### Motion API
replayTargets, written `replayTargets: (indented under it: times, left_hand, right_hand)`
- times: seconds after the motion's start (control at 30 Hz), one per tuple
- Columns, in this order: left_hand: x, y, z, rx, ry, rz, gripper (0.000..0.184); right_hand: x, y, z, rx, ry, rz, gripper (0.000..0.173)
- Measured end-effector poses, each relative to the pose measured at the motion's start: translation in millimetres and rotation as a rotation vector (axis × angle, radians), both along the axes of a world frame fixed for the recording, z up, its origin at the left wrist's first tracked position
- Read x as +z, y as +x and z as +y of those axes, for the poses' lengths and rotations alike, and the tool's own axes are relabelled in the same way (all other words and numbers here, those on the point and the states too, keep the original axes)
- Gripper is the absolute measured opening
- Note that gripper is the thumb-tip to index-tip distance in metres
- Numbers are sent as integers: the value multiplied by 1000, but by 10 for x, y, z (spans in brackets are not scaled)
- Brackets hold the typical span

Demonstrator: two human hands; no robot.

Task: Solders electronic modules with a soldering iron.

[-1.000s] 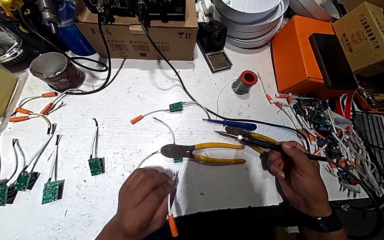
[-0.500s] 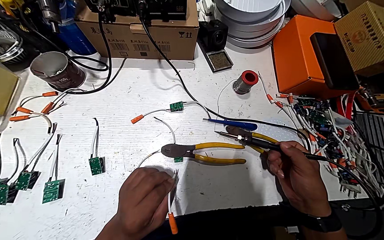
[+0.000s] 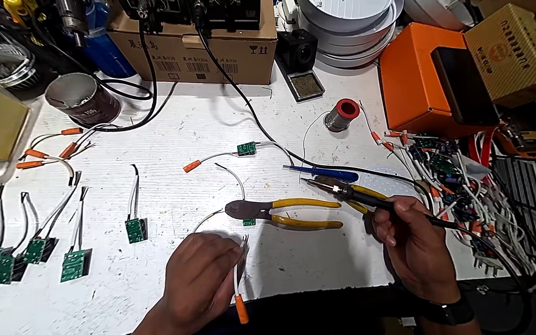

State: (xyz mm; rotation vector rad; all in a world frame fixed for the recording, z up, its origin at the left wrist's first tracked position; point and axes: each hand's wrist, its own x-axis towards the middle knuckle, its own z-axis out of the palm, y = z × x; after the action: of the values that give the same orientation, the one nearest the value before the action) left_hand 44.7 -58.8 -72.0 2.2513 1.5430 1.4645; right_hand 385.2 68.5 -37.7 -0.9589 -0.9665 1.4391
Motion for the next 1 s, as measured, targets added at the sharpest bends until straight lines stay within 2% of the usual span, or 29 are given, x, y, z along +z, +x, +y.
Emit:
replayTargets:
  times: [0.1, 0.5, 0.63, 0.8, 1.0]
  left_hand:
    - [4, 0, -4, 9, -4, -11, 10]
    - [19, 2, 15, 32, -11, -21, 10]
    - [29, 16, 10, 14, -22, 56, 9]
    - [54, 42, -25, -56, -71, 250, 9]
    - [87, -20, -93, -73, -167, 259, 14]
  right_hand:
    - [-30, 53, -38, 41, 62, 32, 13]
    - [-37, 161, -160, 226, 203, 146, 18]
    - [0, 73, -346, 236, 203, 155, 18]
    - [-23, 75, -517, 247, 173, 171, 16]
    - [-100, 65, -562, 232, 150, 150, 15]
